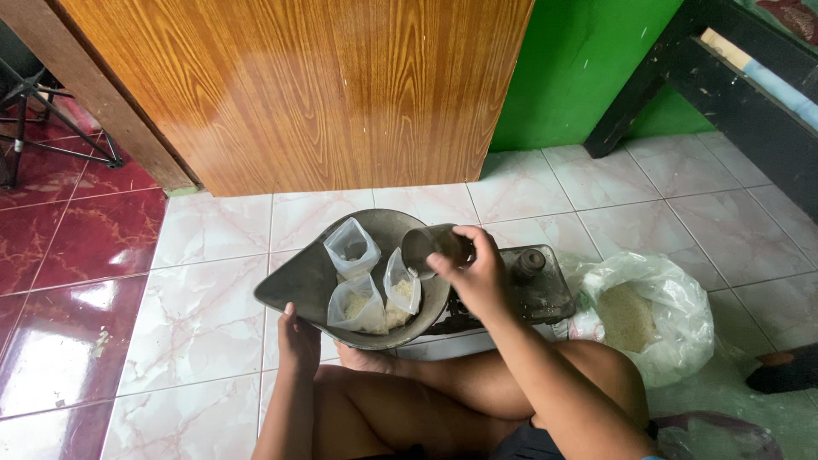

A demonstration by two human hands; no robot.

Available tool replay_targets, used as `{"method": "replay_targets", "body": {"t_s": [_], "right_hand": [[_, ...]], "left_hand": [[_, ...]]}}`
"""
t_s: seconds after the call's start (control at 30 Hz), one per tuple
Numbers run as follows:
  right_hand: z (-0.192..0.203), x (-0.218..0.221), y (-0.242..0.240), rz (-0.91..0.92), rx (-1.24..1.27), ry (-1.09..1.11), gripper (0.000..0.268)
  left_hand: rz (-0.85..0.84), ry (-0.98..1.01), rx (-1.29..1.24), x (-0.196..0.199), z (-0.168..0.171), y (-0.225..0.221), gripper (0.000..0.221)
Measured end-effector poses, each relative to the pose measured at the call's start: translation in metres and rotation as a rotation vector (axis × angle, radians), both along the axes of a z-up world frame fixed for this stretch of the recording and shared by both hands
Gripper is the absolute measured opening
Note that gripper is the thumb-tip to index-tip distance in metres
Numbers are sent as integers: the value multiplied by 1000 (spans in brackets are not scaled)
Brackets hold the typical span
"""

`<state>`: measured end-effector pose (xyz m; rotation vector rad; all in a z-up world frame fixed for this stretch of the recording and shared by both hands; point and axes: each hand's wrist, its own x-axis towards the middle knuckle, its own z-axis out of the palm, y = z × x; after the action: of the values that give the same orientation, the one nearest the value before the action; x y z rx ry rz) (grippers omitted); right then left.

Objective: The person fills small plastic bags with grain from a larger sack using a metal cup and weighs them on a scale.

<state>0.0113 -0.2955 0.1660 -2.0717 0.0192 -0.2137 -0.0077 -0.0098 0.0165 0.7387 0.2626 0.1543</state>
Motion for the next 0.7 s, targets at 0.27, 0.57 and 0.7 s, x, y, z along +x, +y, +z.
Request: {"method": "replay_targets", "body": {"t_s": [0.27,0.57,0.7], "right_hand": [[16,37,18,34,197,-151,73],[-9,64,92,205,-407,-735,80],[-6,62,94,323,-704,-949,87]], "left_hand": [[8,55,-21,3,-9,3,74],[-18,3,-52,8,-28,7,70],[-43,-20,-17,2,-9,3,72]]}}
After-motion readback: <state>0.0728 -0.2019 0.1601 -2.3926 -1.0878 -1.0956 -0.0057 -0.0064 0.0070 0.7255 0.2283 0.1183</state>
